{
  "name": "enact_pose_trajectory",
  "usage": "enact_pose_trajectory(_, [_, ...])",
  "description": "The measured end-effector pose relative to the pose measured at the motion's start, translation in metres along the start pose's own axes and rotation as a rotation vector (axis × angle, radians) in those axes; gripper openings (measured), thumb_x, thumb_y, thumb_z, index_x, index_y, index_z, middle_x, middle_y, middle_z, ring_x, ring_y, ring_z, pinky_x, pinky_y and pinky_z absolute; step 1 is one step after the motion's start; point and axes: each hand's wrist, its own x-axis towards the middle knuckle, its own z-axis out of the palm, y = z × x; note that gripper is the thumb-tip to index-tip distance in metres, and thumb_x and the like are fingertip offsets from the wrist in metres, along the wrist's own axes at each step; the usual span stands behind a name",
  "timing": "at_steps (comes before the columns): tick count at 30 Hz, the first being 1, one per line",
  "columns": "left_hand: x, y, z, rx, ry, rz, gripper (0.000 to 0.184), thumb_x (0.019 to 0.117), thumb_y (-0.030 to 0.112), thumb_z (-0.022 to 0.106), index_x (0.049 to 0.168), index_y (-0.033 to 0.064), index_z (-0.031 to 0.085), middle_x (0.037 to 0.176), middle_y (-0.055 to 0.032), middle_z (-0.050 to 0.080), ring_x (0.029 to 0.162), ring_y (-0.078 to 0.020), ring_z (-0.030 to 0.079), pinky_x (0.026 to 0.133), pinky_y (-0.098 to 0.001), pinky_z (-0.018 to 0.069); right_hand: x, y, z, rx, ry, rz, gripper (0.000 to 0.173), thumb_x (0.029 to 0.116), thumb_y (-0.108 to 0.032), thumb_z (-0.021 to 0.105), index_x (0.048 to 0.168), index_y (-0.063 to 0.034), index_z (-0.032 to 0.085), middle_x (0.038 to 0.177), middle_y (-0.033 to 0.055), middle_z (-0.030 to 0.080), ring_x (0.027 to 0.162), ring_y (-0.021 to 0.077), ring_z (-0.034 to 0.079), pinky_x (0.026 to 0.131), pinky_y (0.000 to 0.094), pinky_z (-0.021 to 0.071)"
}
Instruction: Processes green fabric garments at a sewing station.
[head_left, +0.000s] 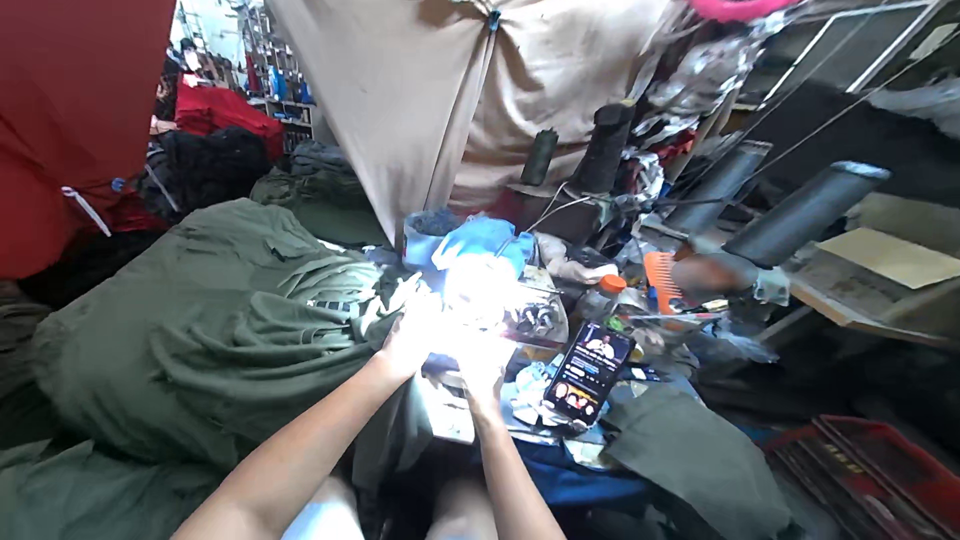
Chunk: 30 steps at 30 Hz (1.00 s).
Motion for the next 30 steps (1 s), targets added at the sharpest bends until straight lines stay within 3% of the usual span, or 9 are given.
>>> enact_pose_trajectory(1, [-0.005, -0.002, 0.0, -0.001, 0.015, 0.014, 0.052, 0.0984, -0.004, 0.053, 0.15, -0.0011, 0.047, 0.164, -0.0179, 0.035, 0.154, -0.034, 0.03, 0.122, -0.047, 0.0315, -0.004, 0.001, -0.001, -0.025, 0.029, -0.072, 0.04, 0.0915, -0.017, 0.076, 0.124, 0.0037, 0.065, 0.109, 0.0231, 0.07, 0.101, 0.0342, 0.067, 0.09, 0.0542, 0.0535])
enact_pose_trajectory(4, [-0.036, -0.004, -0.012, -0.109, 0.003, 0.005, 0.037, 0.0991, -0.001, 0.053, 0.135, -0.001, 0.063, 0.144, -0.0207, 0.057, 0.138, -0.0358, 0.051, 0.114, -0.0486, 0.0427, -0.012, 0.012, 0.001, 0.027, 0.001, -0.352, 0.027, 0.093, -0.011, 0.07, 0.111, 0.0083, 0.066, 0.084, 0.0156, 0.065, 0.073, 0.0219, 0.062, 0.069, 0.041, 0.0534])
enact_pose_trajectory(6, [-0.054, 0.0, -0.023, -0.13, -0.047, -0.026, 0.04, 0.0977, 0.001, 0.056, 0.136, 0.0068, 0.065, 0.138, -0.0182, 0.062, 0.131, -0.036, 0.058, 0.107, -0.0516, 0.0488, -0.014, 0.02, 0.006, 0.117, -0.118, -0.46, 0.028, 0.0939, -0.011, 0.064, 0.117, 0.0055, 0.065, 0.077, 0.0059, 0.062, 0.065, 0.0092, 0.057, 0.063, 0.0285, 0.0514])
enact_pose_trajectory(9, [-0.073, 0.011, -0.043, -0.128, -0.212, -0.074, 0.043, 0.0979, 0.005, 0.057, 0.141, 0.0111, 0.063, 0.127, -0.0201, 0.066, 0.115, -0.0376, 0.065, 0.096, -0.0537, 0.0536, -0.02, 0.018, 0.002, 0.056, -0.33, -0.414, 0.04, 0.0987, -0.012, 0.06, 0.138, -0.0044, 0.061, 0.084, 0.0105, 0.069, 0.068, 0.0177, 0.062, 0.065, 0.0389, 0.0533])
enact_pose_trajectory(11, [-0.081, 0.016, -0.051, -0.154, -0.274, -0.068, 0.037, 0.1001, 0.008, 0.055, 0.135, 0.0098, 0.066, 0.119, -0.0207, 0.068, 0.108, -0.0379, 0.067, 0.092, -0.0543, 0.0539, -0.019, 0.019, 0.0, -0.009, -0.394, -0.424, 0.042, 0.0982, -0.012, 0.062, 0.14, -0.0075, 0.061, 0.085, 0.0109, 0.069, 0.069, 0.0195, 0.062, 0.067, 0.0402, 0.053])
enact_pose_trajectory(19, [-0.083, 0.02, -0.041, -0.164, -0.196, 0.006, 0.025, 0.1037, 0.017, 0.057, 0.121, 0.0125, 0.074, 0.107, -0.017, 0.072, 0.105, -0.0366, 0.069, 0.085, -0.0563, 0.0548, -0.012, 0.032, -0.03, -0.247, -0.114, -0.408, 0.021, 0.0962, -0.015, 0.067, 0.102, 0.0044, 0.072, 0.085, 0.0183, 0.07, 0.078, 0.0331, 0.069, 0.072, 0.0556, 0.0551])
enact_pose_trajectory(23, [-0.088, 0.01, -0.024, -0.2, 0.028, 0.058, 0.016, 0.0969, 0.015, 0.066, 0.105, 0.0107, 0.079, 0.093, -0.0157, 0.074, 0.096, -0.0358, 0.071, 0.082, -0.0544, 0.0565, -0.018, 0.028, -0.04, 0.284, -0.186, -0.364, 0.034, 0.0949, -0.006, 0.067, 0.128, 0.0005, 0.061, 0.097, 0.0051, 0.073, 0.08, 0.0088, 0.07, 0.076, 0.0283, 0.06])
enact_pose_trajectory(26, [-0.094, 0.004, -0.017, -0.242, 0.094, 0.054, 0.016, 0.0958, 0.017, 0.069, 0.107, 0.0114, 0.079, 0.09, -0.0141, 0.073, 0.091, -0.0341, 0.071, 0.078, -0.0531, 0.0573, -0.024, 0.03, -0.048, 0.603, -0.332, -0.313, 0.06, 0.0929, 0.0, 0.064, 0.149, -0.0103, 0.043, 0.112, 0.0073, 0.074, 0.094, 0.0167, 0.073, 0.085, 0.0334, 0.061])
enact_pose_trajectory(30, [-0.098, -0.002, -0.007, -0.528, 0.169, -0.042, 0.024, 0.1, 0.024, 0.066, 0.12, 0.0102, 0.069, 0.08, -0.0083, 0.067, 0.075, -0.0262, 0.066, 0.073, -0.0494, 0.0571, -0.033, 0.033, -0.047, 0.471, -0.294, -0.457, 0.062, 0.0948, -0.009, 0.064, 0.153, -0.0127, 0.043, 0.12, 0.0059, 0.073, 0.101, 0.0157, 0.072, 0.09, 0.0342, 0.0597])
